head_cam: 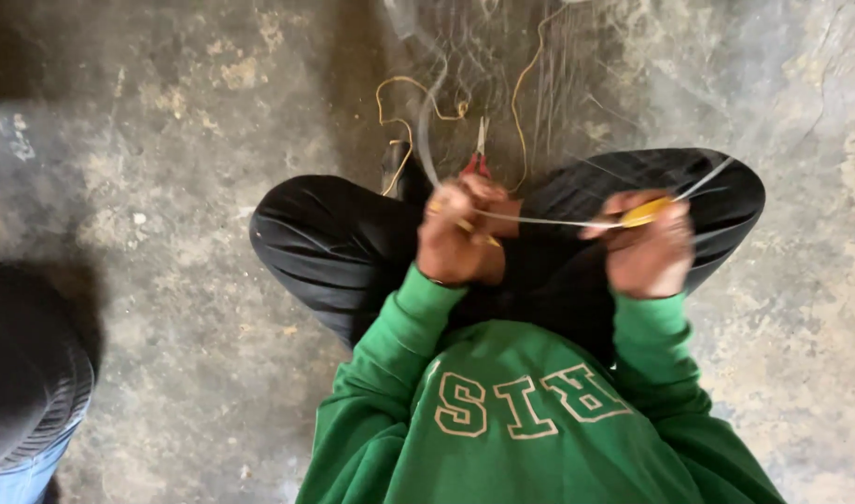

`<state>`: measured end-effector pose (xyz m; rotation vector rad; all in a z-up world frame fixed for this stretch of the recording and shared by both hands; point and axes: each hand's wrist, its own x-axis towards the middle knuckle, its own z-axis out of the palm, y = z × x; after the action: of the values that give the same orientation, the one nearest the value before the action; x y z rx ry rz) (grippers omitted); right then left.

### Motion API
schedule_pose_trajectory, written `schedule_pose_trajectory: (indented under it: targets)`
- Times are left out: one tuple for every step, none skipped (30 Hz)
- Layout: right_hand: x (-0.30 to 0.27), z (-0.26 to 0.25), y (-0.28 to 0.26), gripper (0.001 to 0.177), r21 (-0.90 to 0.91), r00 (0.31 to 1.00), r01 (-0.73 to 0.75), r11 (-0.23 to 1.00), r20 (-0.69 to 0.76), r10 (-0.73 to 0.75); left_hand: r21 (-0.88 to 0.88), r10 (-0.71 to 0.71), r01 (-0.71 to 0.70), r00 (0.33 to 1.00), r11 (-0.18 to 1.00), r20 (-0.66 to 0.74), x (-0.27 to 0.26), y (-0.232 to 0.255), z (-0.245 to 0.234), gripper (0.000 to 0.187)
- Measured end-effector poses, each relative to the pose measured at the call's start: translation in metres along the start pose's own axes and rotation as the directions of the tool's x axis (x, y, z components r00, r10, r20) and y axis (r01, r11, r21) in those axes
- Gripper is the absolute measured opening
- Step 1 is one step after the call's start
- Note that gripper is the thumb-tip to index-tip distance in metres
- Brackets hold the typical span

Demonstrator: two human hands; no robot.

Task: Repairing a fishing net by untangling lines and arranging floats

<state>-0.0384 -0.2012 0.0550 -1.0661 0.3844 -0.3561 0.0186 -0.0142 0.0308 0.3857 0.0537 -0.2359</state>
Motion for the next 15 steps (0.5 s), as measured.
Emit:
schedule_pose_trajectory:
  targets:
    - [0.004, -0.006, -0.014, 0.042, -0.003, 1.000, -0.004, 1.000, 0.000, 0.004, -0.002, 0.000, 0.000, 1.000, 1.000, -0.005, 0.000, 0.013, 0.007, 0.012]
    - [0.011, -0.011, -0.027, 0.037, 0.148, 0.996, -0.083, 0.986, -0.006, 0.084, -0.055, 0.005, -0.005, 1.000, 0.998, 0.004, 0.002, 0.028, 0.015, 0.007]
    - [0.018, -0.016, -0.042, 0.033, 0.296, 0.986, -0.158, 0.942, -0.002, 0.166, -0.107, 0.011, -0.009, 1.000, 0.994, 0.013, 0.004, 0.042, 0.024, 0.002]
    - [0.024, -0.024, -0.046, 0.033, 0.297, 0.987, -0.155, 0.942, 0.004, 0.161, -0.107, 0.015, -0.013, 1.000, 0.994, 0.018, 0.003, 0.047, 0.020, 0.002]
    - [0.031, -0.033, -0.051, 0.031, 0.298, 0.978, -0.171, 0.939, -0.064, 0.199, -0.131, 0.030, -0.027, 0.999, 0.991, 0.019, 0.001, 0.051, 0.016, 0.002]
    - [0.038, -0.042, -0.056, 0.029, 0.303, 0.964, -0.182, 0.936, -0.131, 0.230, -0.153, 0.042, -0.038, 0.999, 0.987, 0.025, 0.001, 0.054, 0.013, 0.005]
    - [0.043, -0.053, -0.057, 0.029, 0.305, 0.967, -0.173, 0.936, -0.126, 0.220, -0.154, 0.045, -0.039, 0.998, 0.987, 0.036, 0.000, 0.054, 0.014, 0.005]
    - [0.047, -0.063, -0.056, 0.028, 0.368, 0.975, -0.192, 0.910, -0.033, 0.219, -0.177, 0.021, -0.016, 0.999, 0.984, 0.027, -0.003, 0.054, 0.014, 0.007]
    - [0.052, -0.073, -0.055, 0.028, 0.427, 0.976, -0.216, 0.878, 0.062, 0.210, -0.200, -0.004, 0.007, 1.000, 0.980, 0.018, -0.005, 0.053, 0.014, 0.010]
    - [0.056, -0.079, -0.053, 0.028, 0.428, 0.976, -0.213, 0.878, 0.060, 0.208, -0.199, -0.005, 0.010, 1.000, 0.980, 0.021, -0.008, 0.051, 0.012, 0.010]
    - [0.059, -0.085, -0.050, 0.029, 0.457, 0.977, -0.206, 0.865, 0.152, 0.152, -0.200, -0.028, 0.028, 1.000, 0.979, 0.003, -0.010, 0.049, 0.010, 0.009]
    - [0.062, -0.093, -0.047, 0.030, 0.482, 0.967, -0.202, 0.852, 0.238, 0.094, -0.204, -0.053, 0.048, 0.998, 0.978, -0.019, -0.014, 0.046, 0.007, 0.010]
    - [0.062, -0.093, -0.049, 0.030, 0.481, 0.968, -0.200, 0.854, 0.234, 0.095, -0.206, -0.057, 0.051, 0.998, 0.977, -0.020, -0.018, 0.040, 0.004, 0.010]
    - [0.063, -0.093, -0.049, 0.030, 0.491, 0.974, -0.194, 0.849, 0.201, 0.106, -0.141, -0.048, 0.040, 0.997, 0.989, -0.054, -0.021, 0.036, 0.000, 0.010]
    - [0.063, -0.092, -0.050, 0.030, 0.502, 0.979, -0.186, 0.845, 0.168, 0.116, -0.075, -0.036, 0.030, 0.996, 0.997, -0.087, -0.024, 0.032, -0.004, 0.011]
